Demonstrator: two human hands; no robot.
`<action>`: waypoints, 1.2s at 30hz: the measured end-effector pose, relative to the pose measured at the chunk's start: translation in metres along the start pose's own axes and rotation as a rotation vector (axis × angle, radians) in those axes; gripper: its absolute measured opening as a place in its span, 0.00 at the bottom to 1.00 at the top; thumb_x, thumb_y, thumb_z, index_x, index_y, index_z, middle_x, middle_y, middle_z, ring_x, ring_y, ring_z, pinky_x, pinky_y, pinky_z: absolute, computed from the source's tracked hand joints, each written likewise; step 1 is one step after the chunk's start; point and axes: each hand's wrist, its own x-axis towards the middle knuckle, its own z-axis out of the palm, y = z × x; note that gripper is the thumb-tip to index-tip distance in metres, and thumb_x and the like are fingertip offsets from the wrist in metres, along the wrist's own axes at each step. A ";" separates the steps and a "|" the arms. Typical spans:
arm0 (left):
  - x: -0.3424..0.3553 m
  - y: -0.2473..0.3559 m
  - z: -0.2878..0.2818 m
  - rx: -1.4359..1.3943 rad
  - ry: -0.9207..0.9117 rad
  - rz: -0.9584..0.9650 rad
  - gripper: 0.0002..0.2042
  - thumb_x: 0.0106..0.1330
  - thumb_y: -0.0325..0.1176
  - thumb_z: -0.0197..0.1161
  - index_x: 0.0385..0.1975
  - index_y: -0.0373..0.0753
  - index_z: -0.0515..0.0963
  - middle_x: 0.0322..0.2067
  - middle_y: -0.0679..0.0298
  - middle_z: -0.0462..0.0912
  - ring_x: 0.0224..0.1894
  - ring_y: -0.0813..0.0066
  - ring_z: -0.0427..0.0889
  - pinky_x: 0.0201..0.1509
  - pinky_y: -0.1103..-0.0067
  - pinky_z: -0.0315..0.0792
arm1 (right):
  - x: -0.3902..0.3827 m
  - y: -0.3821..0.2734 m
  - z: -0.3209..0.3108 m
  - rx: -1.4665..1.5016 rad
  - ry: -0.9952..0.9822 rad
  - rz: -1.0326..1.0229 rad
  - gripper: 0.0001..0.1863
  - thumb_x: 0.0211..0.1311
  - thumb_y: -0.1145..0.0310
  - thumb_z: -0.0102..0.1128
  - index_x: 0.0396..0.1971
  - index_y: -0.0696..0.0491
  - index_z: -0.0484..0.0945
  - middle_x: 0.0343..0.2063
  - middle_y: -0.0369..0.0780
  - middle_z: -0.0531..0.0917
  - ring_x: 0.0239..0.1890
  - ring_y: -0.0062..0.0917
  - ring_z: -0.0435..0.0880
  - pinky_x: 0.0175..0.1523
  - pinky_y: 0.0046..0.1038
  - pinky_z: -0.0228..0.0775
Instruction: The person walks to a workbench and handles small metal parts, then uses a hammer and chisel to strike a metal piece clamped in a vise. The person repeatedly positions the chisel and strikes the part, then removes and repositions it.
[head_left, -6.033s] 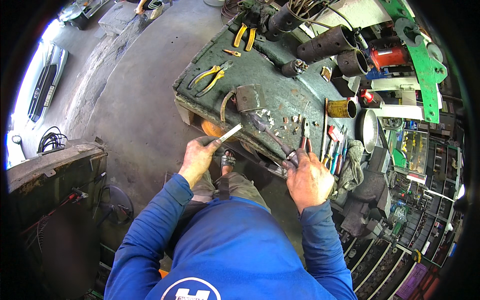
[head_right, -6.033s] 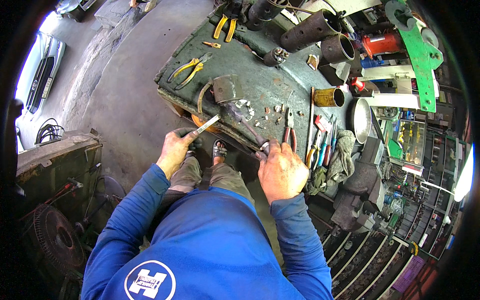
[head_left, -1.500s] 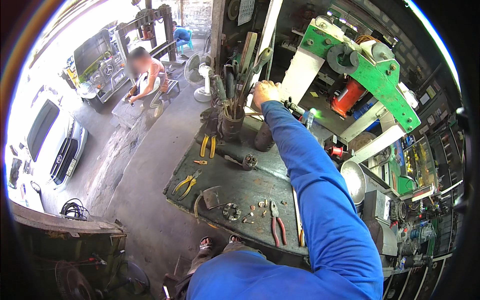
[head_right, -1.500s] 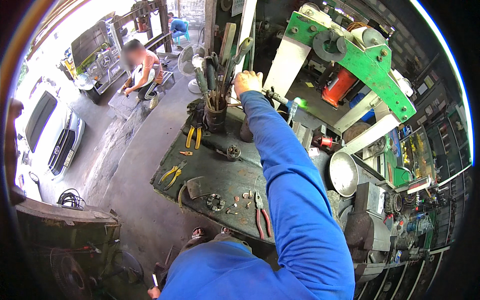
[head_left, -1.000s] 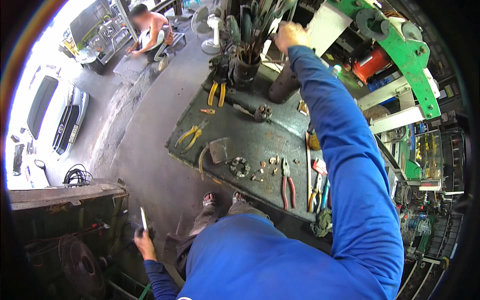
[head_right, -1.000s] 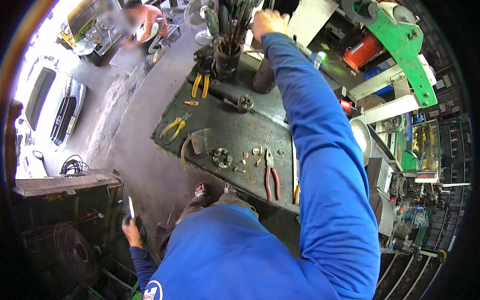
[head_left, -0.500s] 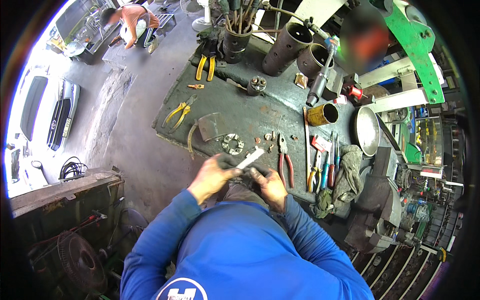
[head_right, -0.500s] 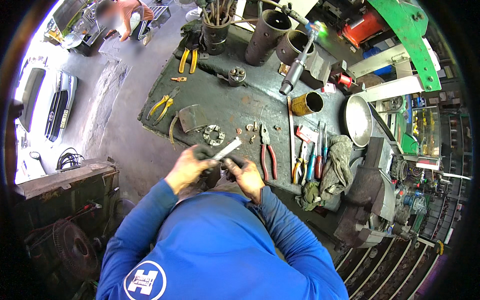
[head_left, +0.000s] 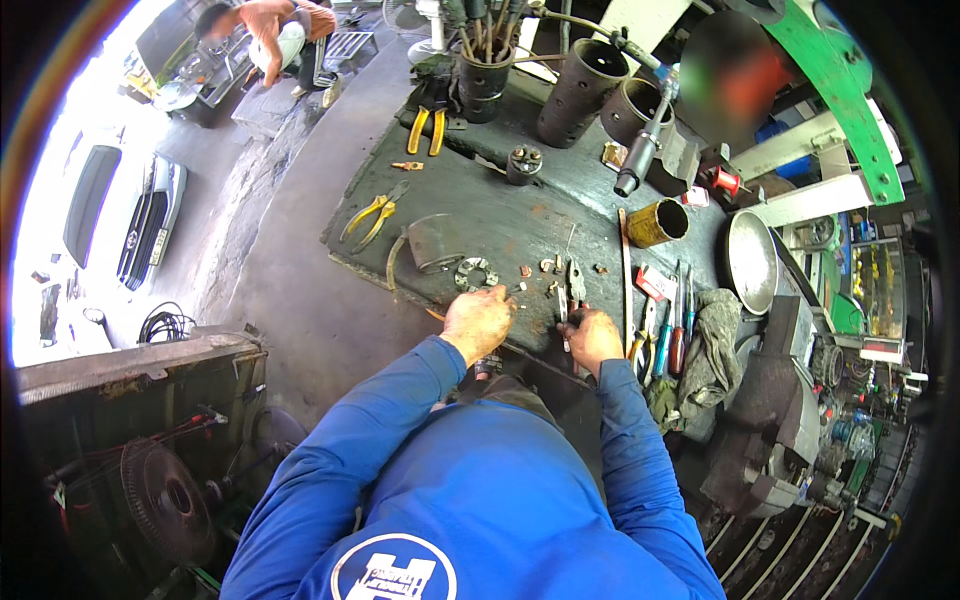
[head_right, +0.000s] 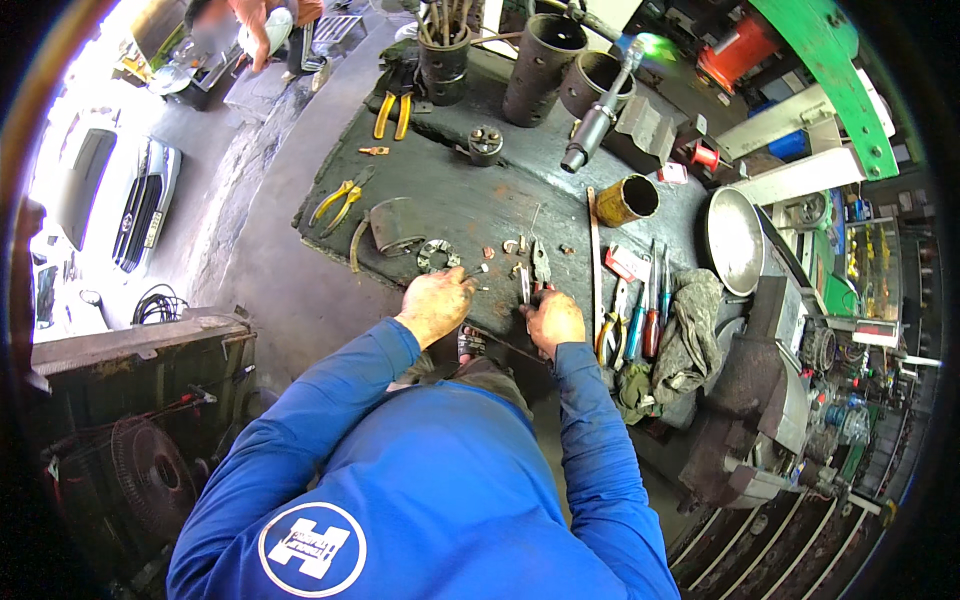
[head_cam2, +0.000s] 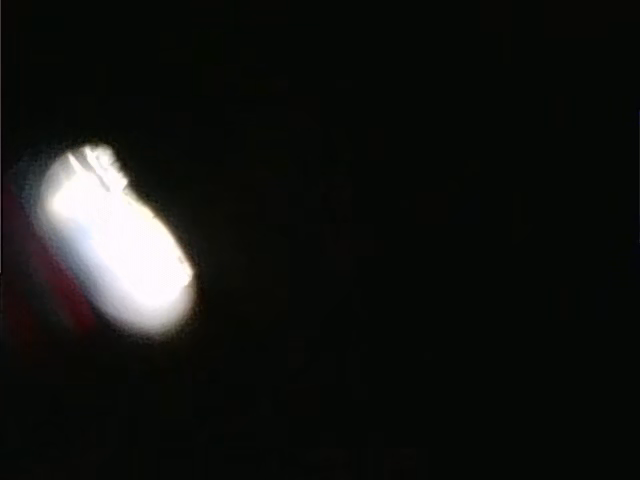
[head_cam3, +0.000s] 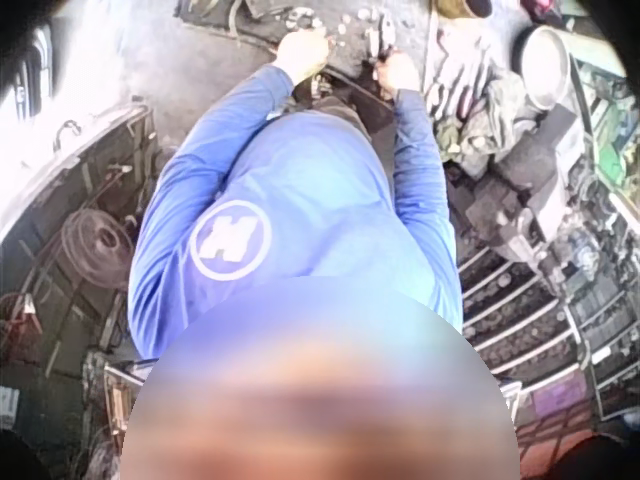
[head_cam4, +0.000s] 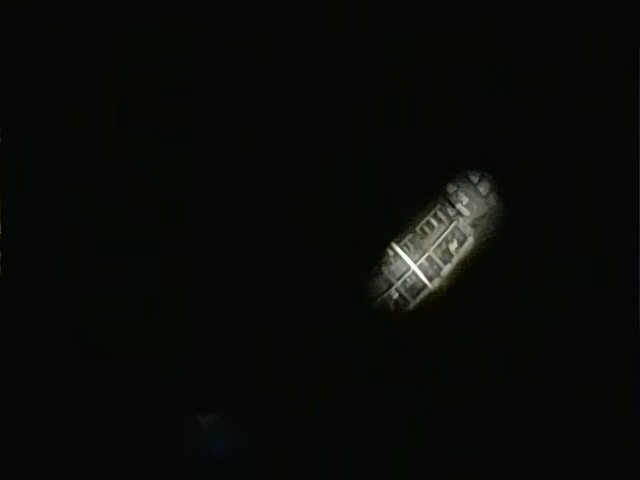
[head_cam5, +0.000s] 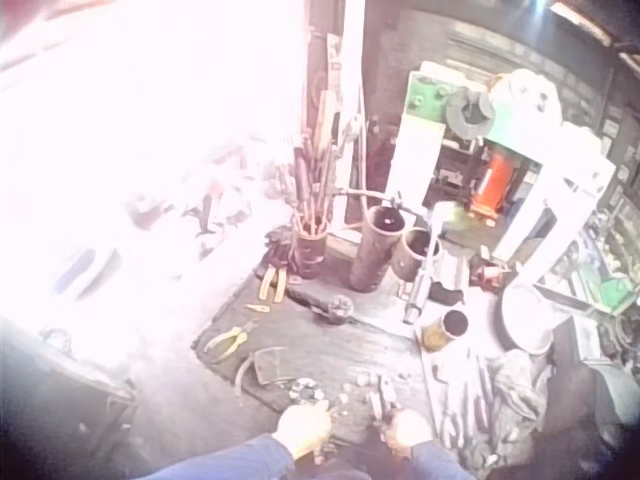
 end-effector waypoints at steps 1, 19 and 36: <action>0.002 0.002 0.002 0.012 -0.026 -0.020 0.12 0.67 0.34 0.59 0.46 0.41 0.85 0.46 0.57 0.83 0.49 0.59 0.87 0.48 0.67 0.81 | 0.002 -0.003 -0.001 -0.077 -0.001 -0.001 0.16 0.64 0.58 0.69 0.36 0.58 0.87 0.28 0.51 0.88 0.39 0.47 0.89 0.49 0.44 0.79; -0.072 -0.028 0.025 -1.647 0.538 -0.969 0.14 0.70 0.29 0.67 0.51 0.29 0.81 0.36 0.59 0.88 0.33 0.70 0.87 0.39 0.75 0.82 | 0.042 -0.091 0.023 -0.266 0.116 -0.807 0.17 0.65 0.61 0.66 0.53 0.44 0.84 0.48 0.48 0.79 0.52 0.48 0.80 0.56 0.48 0.74; -0.053 -0.035 0.026 -1.959 0.525 -0.878 0.10 0.71 0.25 0.61 0.47 0.27 0.82 0.43 0.53 0.88 0.44 0.63 0.88 0.51 0.70 0.82 | 0.036 -0.095 0.044 -0.035 0.070 -0.713 0.17 0.61 0.60 0.69 0.50 0.46 0.85 0.45 0.45 0.81 0.52 0.45 0.79 0.58 0.45 0.73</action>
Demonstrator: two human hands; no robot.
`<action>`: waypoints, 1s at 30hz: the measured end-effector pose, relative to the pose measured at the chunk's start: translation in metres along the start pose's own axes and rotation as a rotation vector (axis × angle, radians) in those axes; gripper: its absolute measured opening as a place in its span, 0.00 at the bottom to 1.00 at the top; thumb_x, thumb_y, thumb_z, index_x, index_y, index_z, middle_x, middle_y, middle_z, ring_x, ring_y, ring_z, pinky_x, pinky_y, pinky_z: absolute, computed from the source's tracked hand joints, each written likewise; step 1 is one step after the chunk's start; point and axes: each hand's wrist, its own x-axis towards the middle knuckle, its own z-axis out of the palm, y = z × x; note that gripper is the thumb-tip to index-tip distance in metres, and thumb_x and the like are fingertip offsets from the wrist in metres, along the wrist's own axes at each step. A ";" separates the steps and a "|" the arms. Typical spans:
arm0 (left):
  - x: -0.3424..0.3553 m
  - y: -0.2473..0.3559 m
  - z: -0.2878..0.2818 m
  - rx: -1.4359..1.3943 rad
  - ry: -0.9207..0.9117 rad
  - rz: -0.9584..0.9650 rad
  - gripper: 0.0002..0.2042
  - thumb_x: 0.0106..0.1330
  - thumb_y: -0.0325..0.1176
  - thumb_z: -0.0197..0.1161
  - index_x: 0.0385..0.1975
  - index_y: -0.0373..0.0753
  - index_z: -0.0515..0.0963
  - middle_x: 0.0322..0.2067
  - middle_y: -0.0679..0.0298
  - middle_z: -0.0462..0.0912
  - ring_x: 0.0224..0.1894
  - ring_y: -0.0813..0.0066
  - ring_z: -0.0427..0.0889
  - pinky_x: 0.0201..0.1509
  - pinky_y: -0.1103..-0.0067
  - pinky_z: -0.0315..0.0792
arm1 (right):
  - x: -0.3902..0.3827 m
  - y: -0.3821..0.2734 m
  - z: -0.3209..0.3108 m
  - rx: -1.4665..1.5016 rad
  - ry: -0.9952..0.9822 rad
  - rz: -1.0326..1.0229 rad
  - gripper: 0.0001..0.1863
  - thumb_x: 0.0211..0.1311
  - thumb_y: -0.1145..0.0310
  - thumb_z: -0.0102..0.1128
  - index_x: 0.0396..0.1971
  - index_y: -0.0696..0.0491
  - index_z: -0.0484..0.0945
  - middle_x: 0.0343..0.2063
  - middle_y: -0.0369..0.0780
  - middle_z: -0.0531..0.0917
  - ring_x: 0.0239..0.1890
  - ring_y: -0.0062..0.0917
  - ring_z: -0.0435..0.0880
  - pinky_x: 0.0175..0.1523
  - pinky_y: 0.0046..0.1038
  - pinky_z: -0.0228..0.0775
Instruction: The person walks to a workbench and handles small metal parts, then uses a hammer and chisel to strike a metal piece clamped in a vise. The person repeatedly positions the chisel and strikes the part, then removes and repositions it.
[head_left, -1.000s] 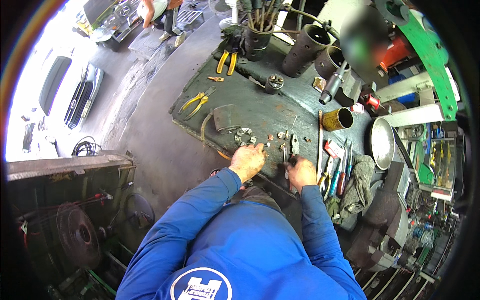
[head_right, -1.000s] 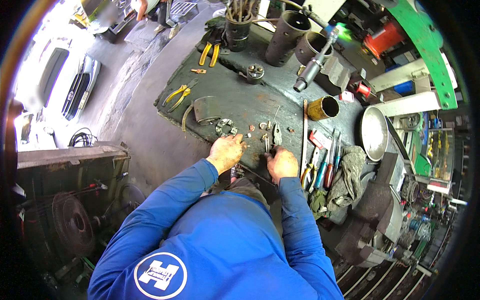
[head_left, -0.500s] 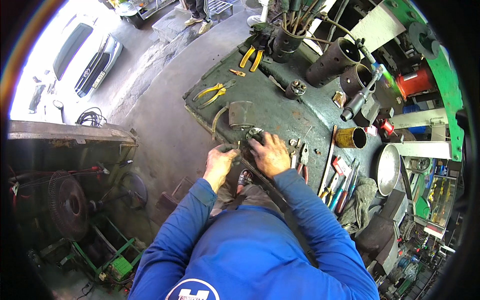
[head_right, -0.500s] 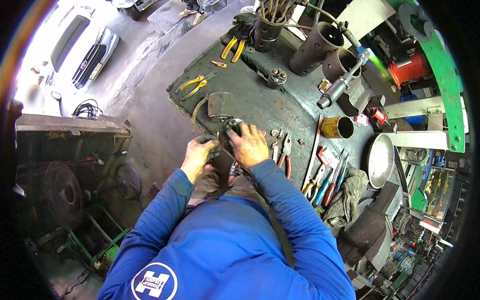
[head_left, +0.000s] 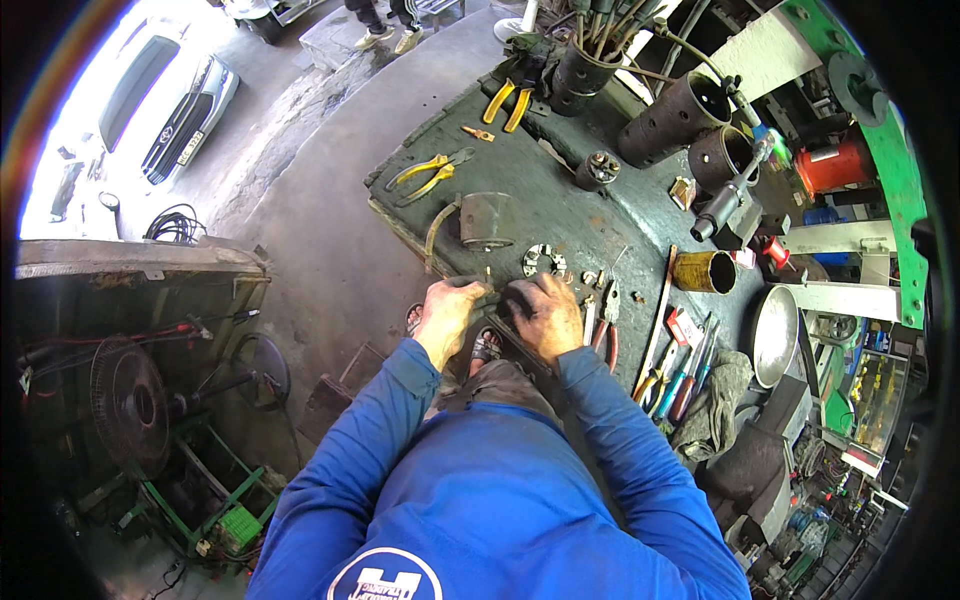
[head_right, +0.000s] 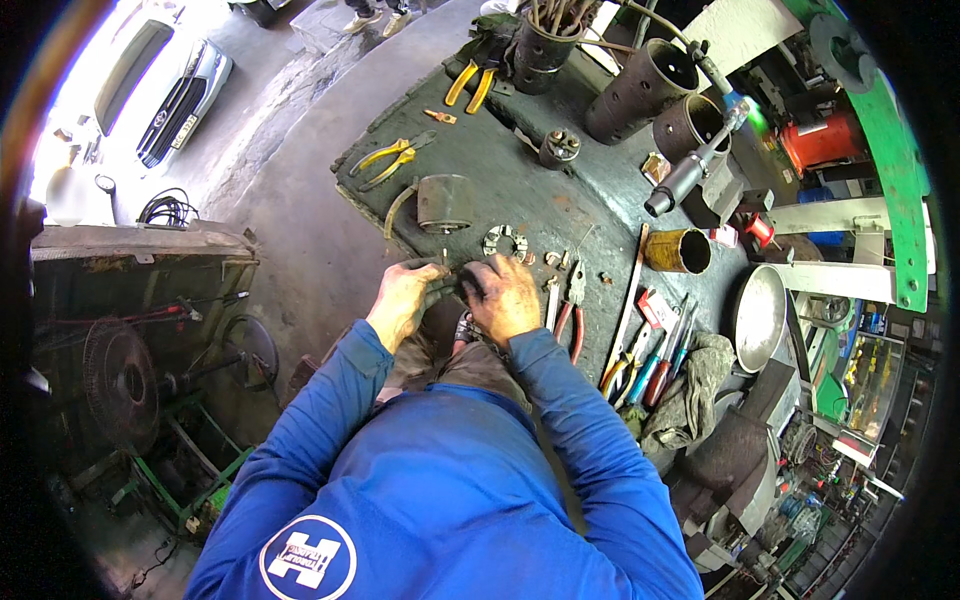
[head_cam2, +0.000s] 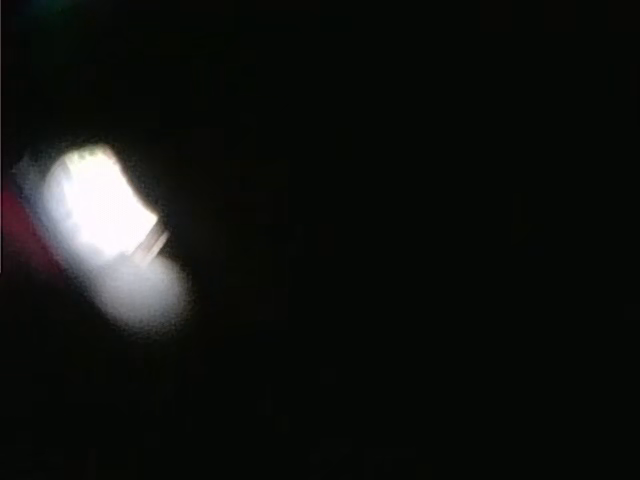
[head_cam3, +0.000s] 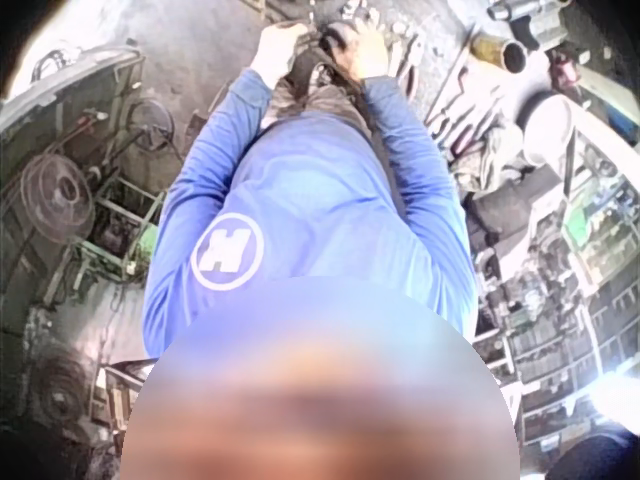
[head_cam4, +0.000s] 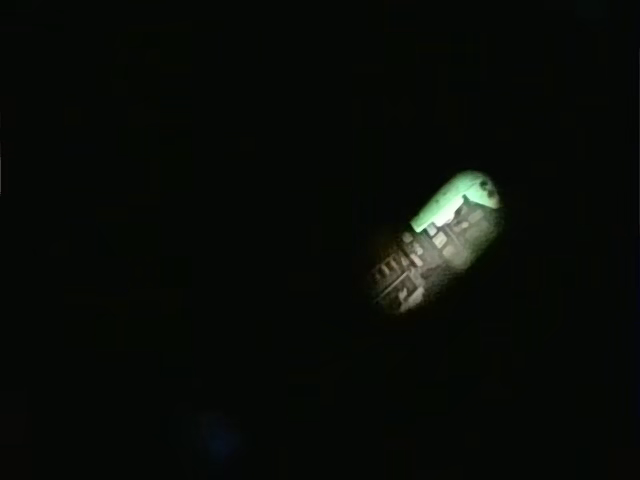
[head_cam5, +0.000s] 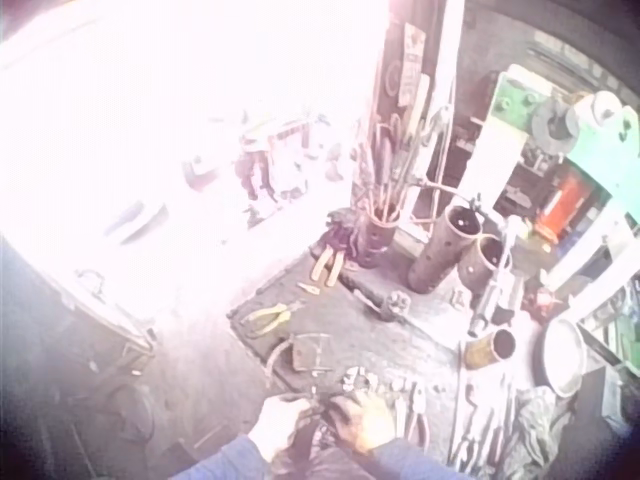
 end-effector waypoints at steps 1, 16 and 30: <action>0.001 0.000 0.001 0.006 0.000 0.007 0.10 0.71 0.25 0.62 0.46 0.27 0.82 0.42 0.53 0.88 0.44 0.63 0.88 0.50 0.71 0.82 | 0.002 -0.003 0.007 -0.002 0.005 0.021 0.17 0.61 0.60 0.69 0.50 0.47 0.85 0.45 0.44 0.82 0.52 0.45 0.79 0.58 0.44 0.72; -0.001 0.014 0.002 0.466 0.055 0.327 0.13 0.66 0.28 0.66 0.47 0.28 0.86 0.38 0.57 0.91 0.39 0.71 0.86 0.47 0.75 0.77 | 0.028 -0.004 0.034 -0.207 0.054 -0.099 0.18 0.54 0.67 0.68 0.47 0.43 0.88 0.40 0.37 0.83 0.49 0.39 0.80 0.54 0.43 0.68; 0.006 0.009 -0.003 0.463 0.165 0.327 0.14 0.67 0.34 0.68 0.43 0.28 0.86 0.35 0.51 0.90 0.37 0.66 0.87 0.45 0.71 0.76 | 0.025 0.006 0.039 -0.198 0.179 -0.199 0.20 0.51 0.67 0.66 0.47 0.40 0.89 0.42 0.32 0.84 0.47 0.33 0.79 0.52 0.40 0.65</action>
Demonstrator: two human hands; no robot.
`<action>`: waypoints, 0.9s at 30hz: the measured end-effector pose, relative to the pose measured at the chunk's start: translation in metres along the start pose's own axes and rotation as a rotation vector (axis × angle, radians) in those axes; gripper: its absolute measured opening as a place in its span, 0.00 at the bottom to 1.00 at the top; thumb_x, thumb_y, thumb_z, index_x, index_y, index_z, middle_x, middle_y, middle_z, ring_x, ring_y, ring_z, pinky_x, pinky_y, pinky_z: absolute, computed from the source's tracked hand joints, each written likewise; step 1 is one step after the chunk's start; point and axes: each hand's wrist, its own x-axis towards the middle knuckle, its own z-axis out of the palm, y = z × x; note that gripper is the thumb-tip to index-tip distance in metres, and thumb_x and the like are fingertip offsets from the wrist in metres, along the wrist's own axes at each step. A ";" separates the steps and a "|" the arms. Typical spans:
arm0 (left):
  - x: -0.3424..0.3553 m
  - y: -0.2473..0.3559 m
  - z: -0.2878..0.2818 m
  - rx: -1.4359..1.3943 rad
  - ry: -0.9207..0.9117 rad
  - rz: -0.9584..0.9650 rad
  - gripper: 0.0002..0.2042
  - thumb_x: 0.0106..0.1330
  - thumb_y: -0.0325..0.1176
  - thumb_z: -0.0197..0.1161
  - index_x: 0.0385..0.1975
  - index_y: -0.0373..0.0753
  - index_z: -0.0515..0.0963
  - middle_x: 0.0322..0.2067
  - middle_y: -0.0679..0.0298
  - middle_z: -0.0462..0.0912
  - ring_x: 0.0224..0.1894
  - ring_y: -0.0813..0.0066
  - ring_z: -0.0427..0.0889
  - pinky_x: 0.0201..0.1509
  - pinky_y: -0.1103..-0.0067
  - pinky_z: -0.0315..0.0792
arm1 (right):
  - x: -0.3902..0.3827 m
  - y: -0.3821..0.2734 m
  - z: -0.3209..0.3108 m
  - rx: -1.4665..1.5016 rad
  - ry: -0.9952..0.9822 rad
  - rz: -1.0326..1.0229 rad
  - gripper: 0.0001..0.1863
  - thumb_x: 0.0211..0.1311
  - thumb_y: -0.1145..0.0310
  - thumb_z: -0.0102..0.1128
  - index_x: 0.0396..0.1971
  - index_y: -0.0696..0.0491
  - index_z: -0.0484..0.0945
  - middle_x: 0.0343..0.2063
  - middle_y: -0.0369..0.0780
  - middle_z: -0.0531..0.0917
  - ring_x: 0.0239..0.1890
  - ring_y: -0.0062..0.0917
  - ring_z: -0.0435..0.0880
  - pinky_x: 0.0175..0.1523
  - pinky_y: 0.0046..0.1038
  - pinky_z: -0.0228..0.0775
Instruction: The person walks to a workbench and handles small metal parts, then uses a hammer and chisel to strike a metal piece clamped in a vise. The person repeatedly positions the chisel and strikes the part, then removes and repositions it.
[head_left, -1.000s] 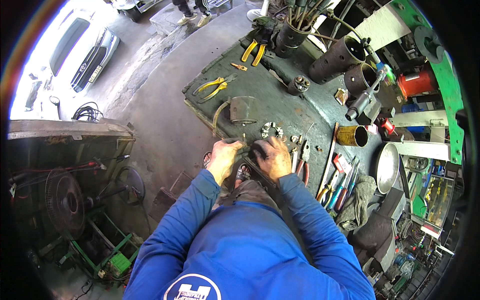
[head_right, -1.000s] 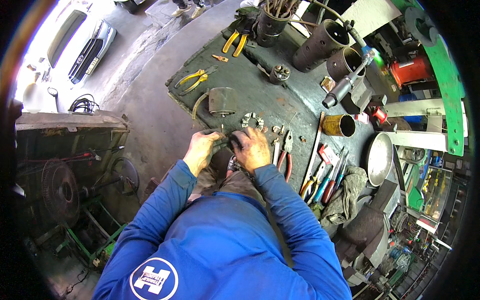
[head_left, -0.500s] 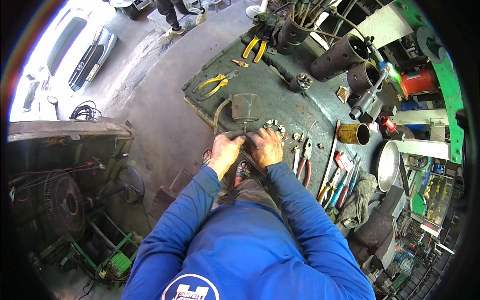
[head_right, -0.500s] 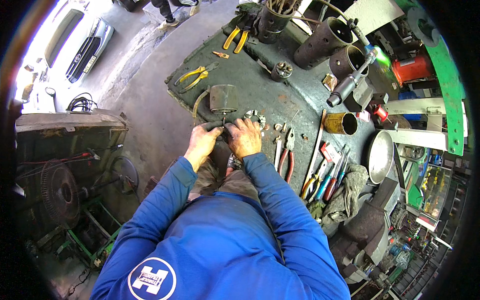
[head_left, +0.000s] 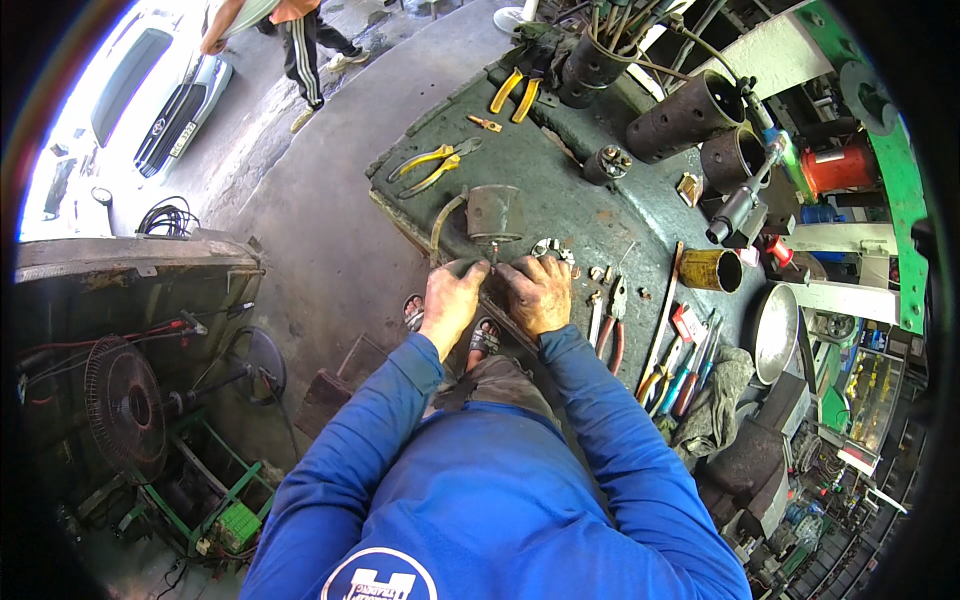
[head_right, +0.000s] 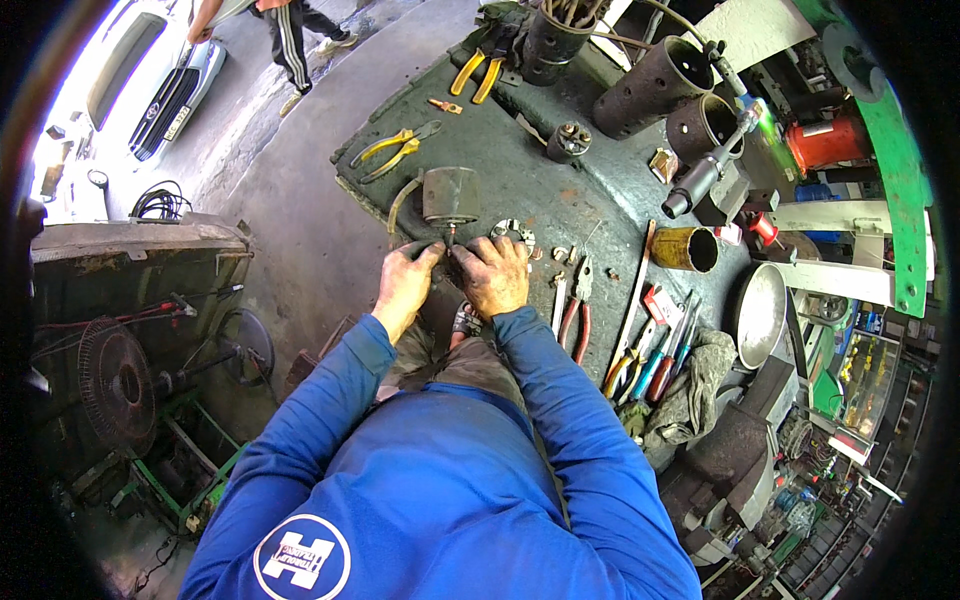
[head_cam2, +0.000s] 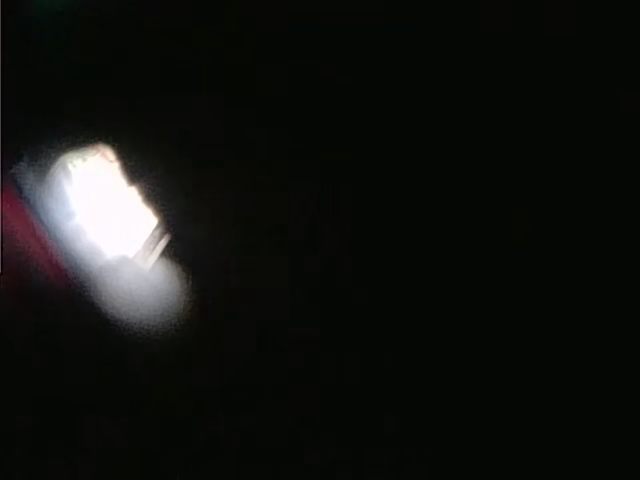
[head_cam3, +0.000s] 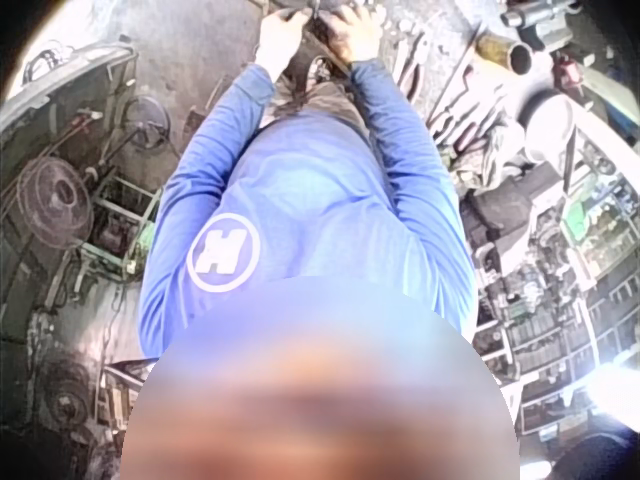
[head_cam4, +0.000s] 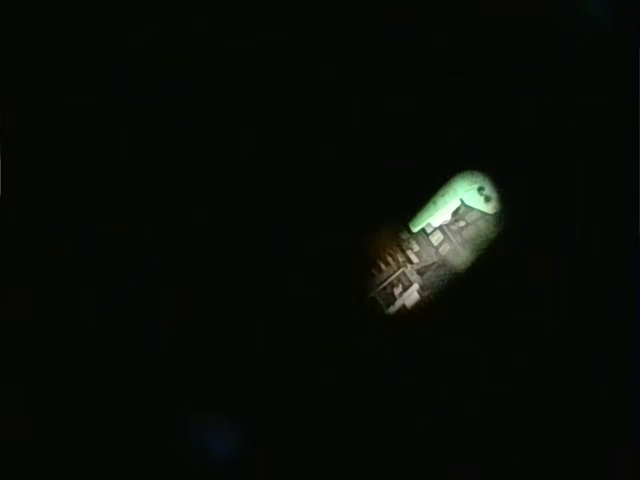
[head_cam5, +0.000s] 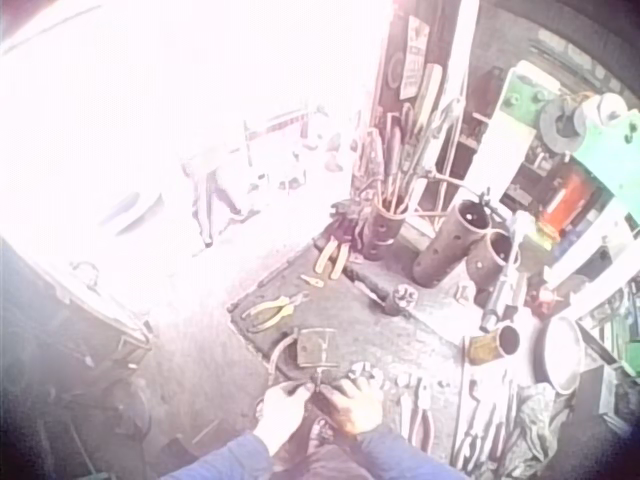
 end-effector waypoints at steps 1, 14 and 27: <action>0.001 0.001 0.000 -0.081 -0.007 -0.081 0.14 0.67 0.34 0.67 0.42 0.28 0.86 0.34 0.52 0.90 0.36 0.67 0.86 0.45 0.70 0.76 | 0.000 0.000 0.000 0.004 0.004 0.002 0.21 0.51 0.68 0.66 0.48 0.40 0.89 0.42 0.32 0.84 0.47 0.33 0.79 0.52 0.39 0.65; 0.024 -0.014 0.014 -0.068 0.074 -0.221 0.15 0.62 0.36 0.74 0.28 0.26 0.85 0.22 0.59 0.84 0.24 0.73 0.77 0.30 0.69 0.70 | 0.000 0.006 0.011 0.007 -0.061 0.041 0.22 0.51 0.67 0.67 0.50 0.39 0.88 0.41 0.35 0.81 0.49 0.36 0.77 0.54 0.41 0.64; 0.013 -0.015 0.007 0.195 0.099 0.148 0.13 0.64 0.35 0.71 0.41 0.31 0.88 0.36 0.53 0.91 0.38 0.66 0.89 0.47 0.72 0.78 | 0.006 -0.002 0.007 0.001 -0.125 0.151 0.22 0.51 0.67 0.68 0.49 0.39 0.88 0.43 0.38 0.81 0.52 0.38 0.77 0.56 0.43 0.64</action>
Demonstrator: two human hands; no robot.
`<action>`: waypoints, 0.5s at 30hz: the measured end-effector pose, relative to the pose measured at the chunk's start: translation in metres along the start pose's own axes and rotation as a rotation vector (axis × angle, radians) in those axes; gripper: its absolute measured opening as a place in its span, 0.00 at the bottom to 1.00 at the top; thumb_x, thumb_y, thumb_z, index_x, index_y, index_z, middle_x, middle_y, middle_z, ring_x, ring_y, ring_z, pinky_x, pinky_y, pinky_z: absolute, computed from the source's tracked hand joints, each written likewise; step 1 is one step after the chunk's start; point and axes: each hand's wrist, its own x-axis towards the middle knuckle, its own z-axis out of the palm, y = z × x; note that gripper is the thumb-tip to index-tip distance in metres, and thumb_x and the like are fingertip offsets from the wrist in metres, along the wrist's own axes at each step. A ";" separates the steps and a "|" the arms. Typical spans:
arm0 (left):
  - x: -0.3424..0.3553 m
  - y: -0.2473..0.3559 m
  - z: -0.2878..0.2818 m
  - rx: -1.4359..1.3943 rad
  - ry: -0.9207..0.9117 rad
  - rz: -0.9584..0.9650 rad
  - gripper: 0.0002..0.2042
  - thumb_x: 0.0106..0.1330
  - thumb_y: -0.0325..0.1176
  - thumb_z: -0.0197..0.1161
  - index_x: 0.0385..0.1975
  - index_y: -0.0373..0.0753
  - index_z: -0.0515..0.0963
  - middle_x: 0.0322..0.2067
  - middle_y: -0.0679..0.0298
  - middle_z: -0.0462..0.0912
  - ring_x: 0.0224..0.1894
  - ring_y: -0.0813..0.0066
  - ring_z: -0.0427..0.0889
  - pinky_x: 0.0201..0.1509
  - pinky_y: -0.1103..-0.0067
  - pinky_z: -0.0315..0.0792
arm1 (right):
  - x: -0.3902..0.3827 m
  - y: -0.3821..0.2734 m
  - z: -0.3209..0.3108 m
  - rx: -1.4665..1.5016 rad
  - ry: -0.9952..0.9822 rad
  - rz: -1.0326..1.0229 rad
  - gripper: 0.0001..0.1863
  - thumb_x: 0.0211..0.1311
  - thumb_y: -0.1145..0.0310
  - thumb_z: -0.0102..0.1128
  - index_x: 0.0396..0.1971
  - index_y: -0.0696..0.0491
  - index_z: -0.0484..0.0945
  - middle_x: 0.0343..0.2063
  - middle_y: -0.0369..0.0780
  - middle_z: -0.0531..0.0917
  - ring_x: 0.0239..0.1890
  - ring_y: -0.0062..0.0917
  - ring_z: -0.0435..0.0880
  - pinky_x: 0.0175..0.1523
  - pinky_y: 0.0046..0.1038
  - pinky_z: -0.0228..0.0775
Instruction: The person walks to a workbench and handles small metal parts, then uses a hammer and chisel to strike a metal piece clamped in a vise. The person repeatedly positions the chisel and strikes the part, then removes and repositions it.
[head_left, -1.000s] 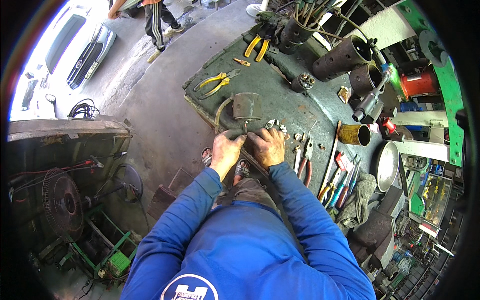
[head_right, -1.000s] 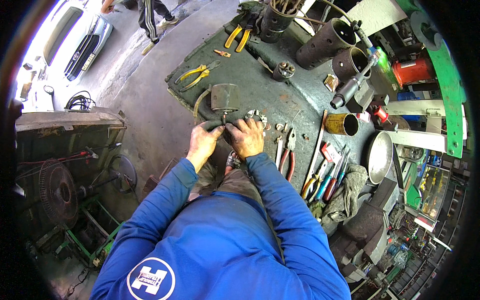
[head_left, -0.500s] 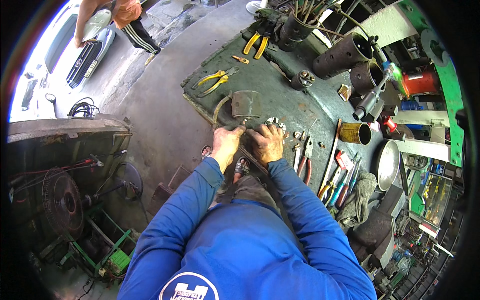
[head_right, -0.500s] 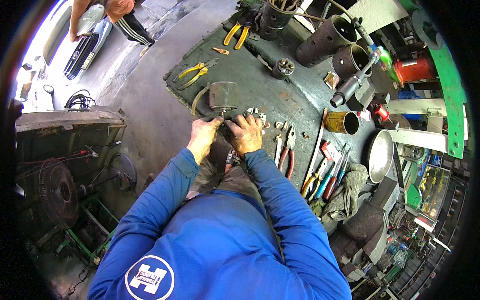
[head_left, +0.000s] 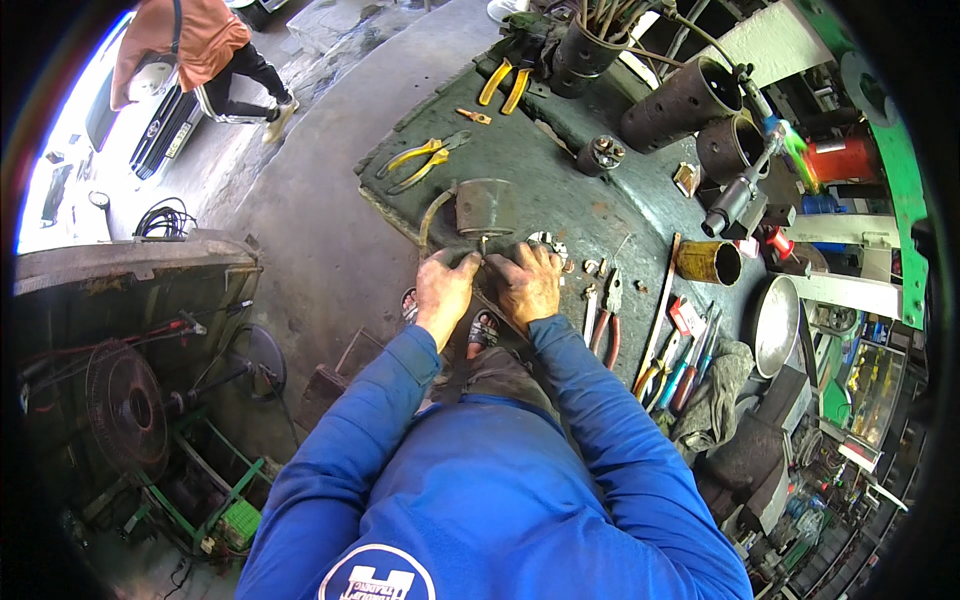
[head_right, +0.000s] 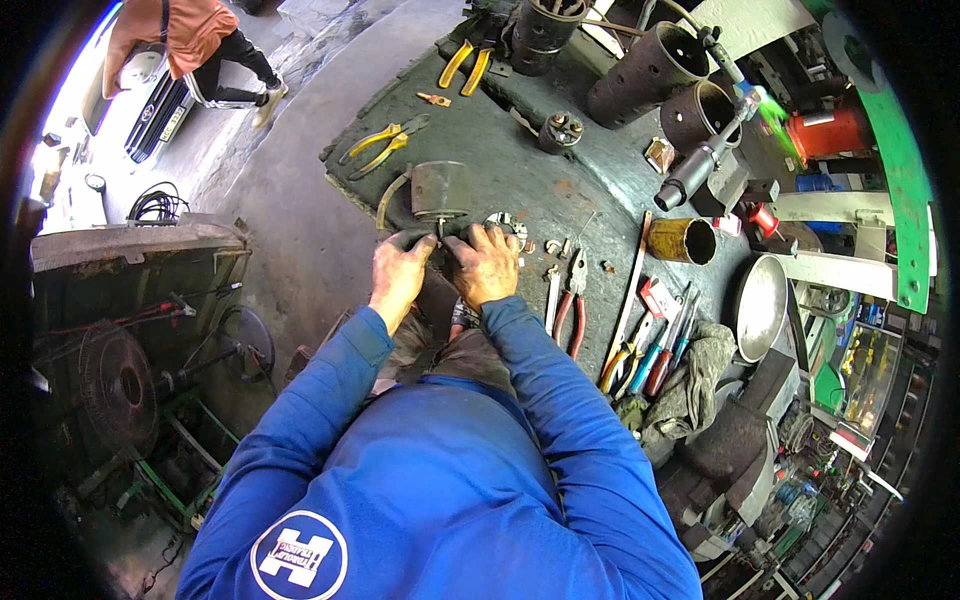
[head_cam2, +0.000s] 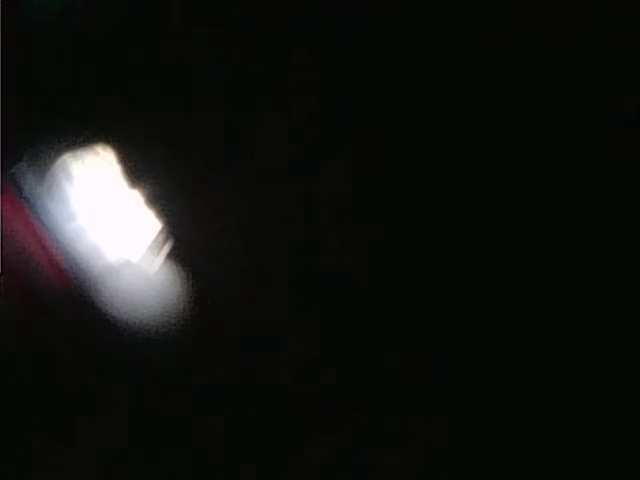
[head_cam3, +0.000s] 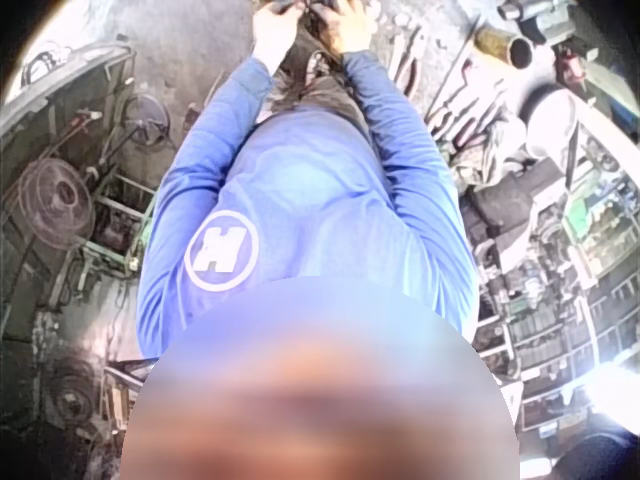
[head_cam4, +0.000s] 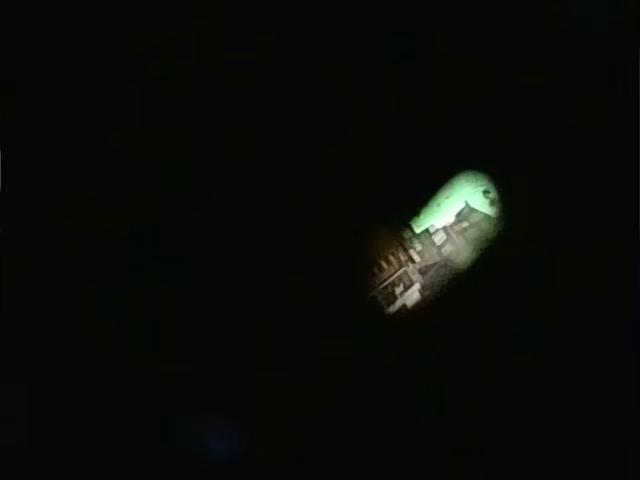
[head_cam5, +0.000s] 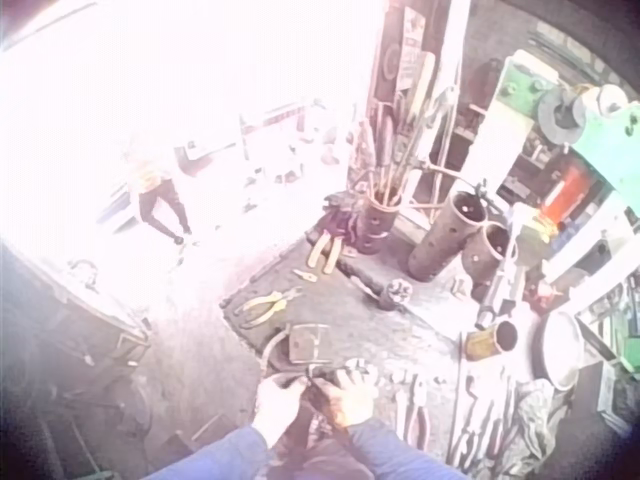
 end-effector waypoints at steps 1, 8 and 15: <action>-0.003 0.002 -0.003 0.007 0.022 0.058 0.13 0.64 0.34 0.71 0.42 0.32 0.88 0.37 0.52 0.91 0.40 0.65 0.89 0.47 0.72 0.79 | 0.000 -0.001 -0.001 -0.003 -0.011 0.017 0.22 0.51 0.66 0.68 0.49 0.39 0.89 0.43 0.37 0.81 0.52 0.37 0.77 0.56 0.43 0.63; -0.016 0.001 -0.009 0.207 -0.038 0.294 0.18 0.61 0.29 0.68 0.53 0.40 0.85 0.47 0.50 0.87 0.50 0.52 0.86 0.56 0.66 0.79 | 0.005 -0.008 -0.008 -0.003 -0.010 0.044 0.19 0.53 0.64 0.69 0.47 0.41 0.89 0.43 0.38 0.81 0.52 0.38 0.77 0.56 0.43 0.63; -0.016 0.003 -0.010 0.367 -0.033 0.375 0.19 0.62 0.33 0.69 0.54 0.44 0.85 0.48 0.49 0.86 0.51 0.47 0.83 0.58 0.63 0.78 | 0.010 -0.011 -0.010 0.003 -0.020 0.056 0.17 0.54 0.63 0.69 0.46 0.42 0.89 0.44 0.39 0.82 0.53 0.38 0.77 0.56 0.43 0.63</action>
